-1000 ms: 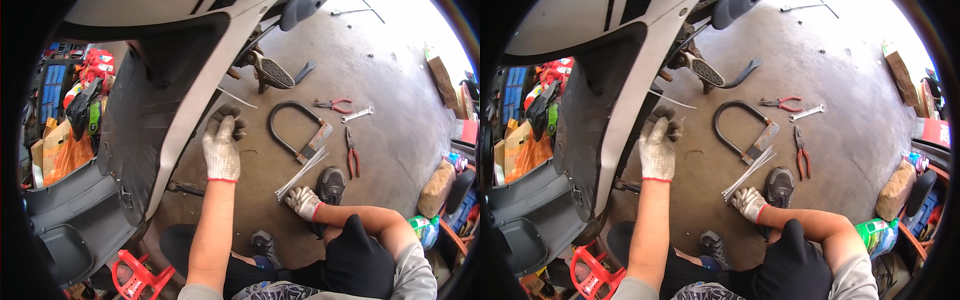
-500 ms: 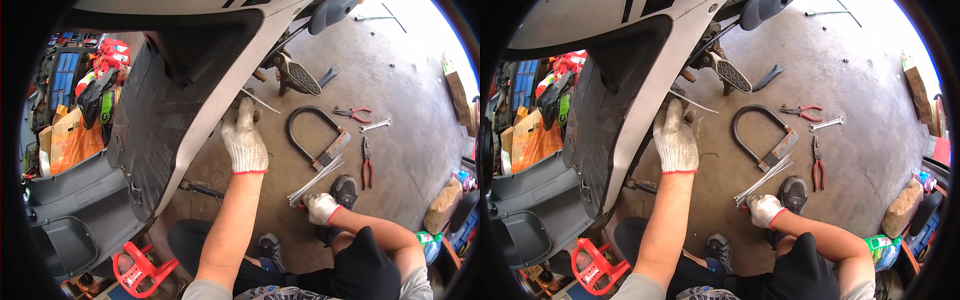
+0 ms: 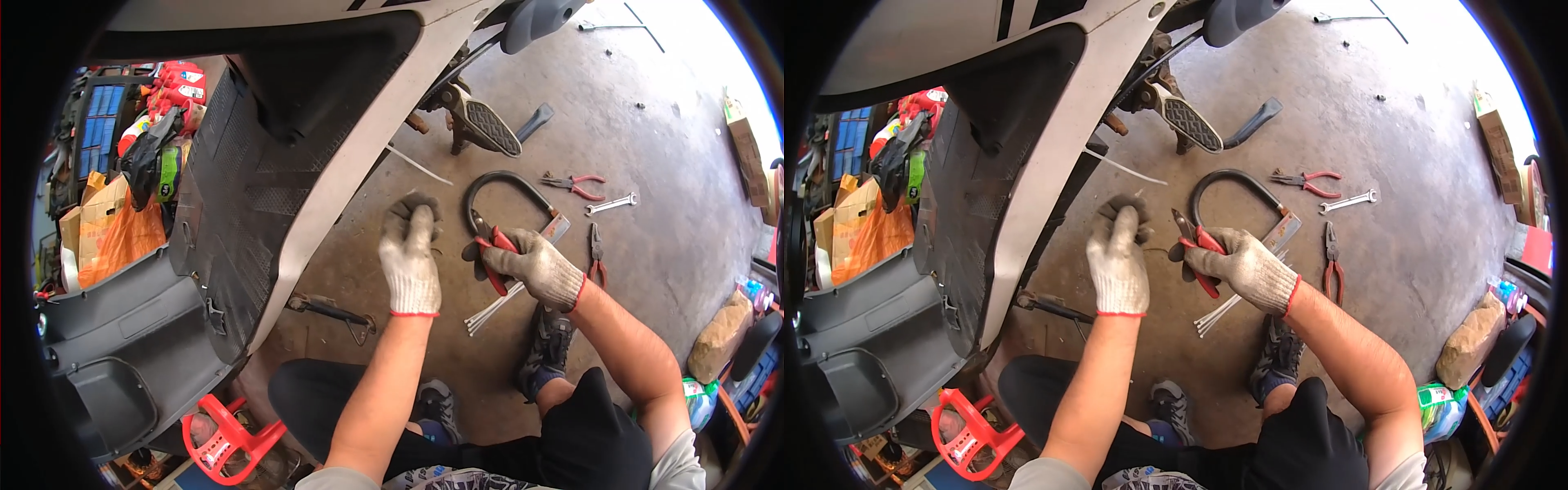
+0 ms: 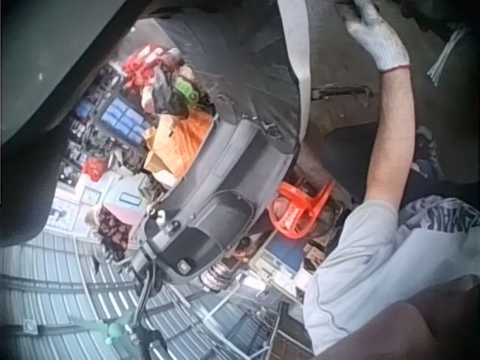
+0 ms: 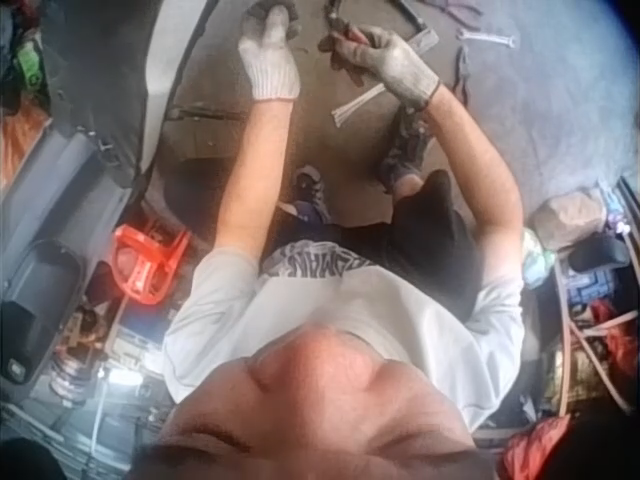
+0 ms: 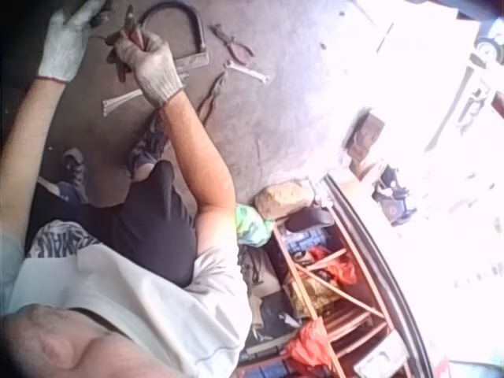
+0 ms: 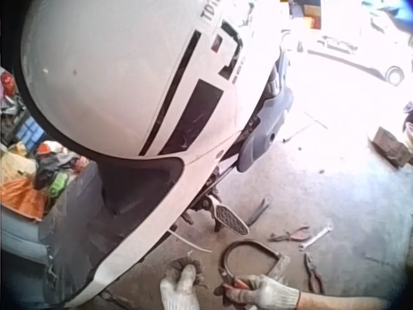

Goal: Repairing a motorcycle by working on the lower panel and wiring using zip ties and a screwdriver.

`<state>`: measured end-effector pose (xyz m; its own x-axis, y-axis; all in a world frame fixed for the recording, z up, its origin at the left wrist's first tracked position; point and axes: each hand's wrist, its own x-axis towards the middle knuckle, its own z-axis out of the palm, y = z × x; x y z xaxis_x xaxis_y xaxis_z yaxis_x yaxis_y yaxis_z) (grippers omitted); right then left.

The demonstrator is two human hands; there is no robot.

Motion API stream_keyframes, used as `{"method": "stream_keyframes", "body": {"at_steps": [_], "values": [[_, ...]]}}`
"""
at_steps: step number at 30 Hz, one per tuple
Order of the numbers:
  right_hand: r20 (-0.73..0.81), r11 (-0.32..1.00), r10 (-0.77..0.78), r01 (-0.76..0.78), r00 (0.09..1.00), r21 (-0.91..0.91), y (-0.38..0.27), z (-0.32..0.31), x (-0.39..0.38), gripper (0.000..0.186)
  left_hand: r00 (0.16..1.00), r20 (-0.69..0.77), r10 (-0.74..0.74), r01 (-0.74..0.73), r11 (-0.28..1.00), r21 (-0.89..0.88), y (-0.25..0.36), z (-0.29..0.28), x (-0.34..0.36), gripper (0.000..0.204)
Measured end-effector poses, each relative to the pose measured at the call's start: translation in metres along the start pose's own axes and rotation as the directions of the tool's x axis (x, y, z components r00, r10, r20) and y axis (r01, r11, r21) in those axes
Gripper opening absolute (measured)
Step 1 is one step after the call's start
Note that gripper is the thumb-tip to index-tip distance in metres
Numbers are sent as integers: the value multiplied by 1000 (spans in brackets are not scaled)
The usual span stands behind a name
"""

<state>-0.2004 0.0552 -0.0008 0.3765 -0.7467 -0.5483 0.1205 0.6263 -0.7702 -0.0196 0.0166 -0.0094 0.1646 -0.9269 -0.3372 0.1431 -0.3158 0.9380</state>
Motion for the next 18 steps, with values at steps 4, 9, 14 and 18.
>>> {"method": "stream_keyframes", "body": {"at_steps": [4, 9, 14, 18], "values": [[-34, 1000, 6, -6, 999, 7, -16, 5, 2, 33, 994, 105, -29, 18, 995, 98, -3, 2, -4, 28], [-202, 752, -204, 21, 958, -658, -43, 0, 16, 32, 987, -52, 153, -154, 988, -20, 12, 8, 18, 26], [-149, 436, -485, 91, 862, -896, -69, 8, 37, 33, 984, -17, 176, -177, 979, -102, 31, 20, 36, 23], [-74, 246, -501, 59, 862, -968, -86, 21, 37, 35, 991, 5, 130, -126, 970, -210, 38, 25, 37, 19]]}}
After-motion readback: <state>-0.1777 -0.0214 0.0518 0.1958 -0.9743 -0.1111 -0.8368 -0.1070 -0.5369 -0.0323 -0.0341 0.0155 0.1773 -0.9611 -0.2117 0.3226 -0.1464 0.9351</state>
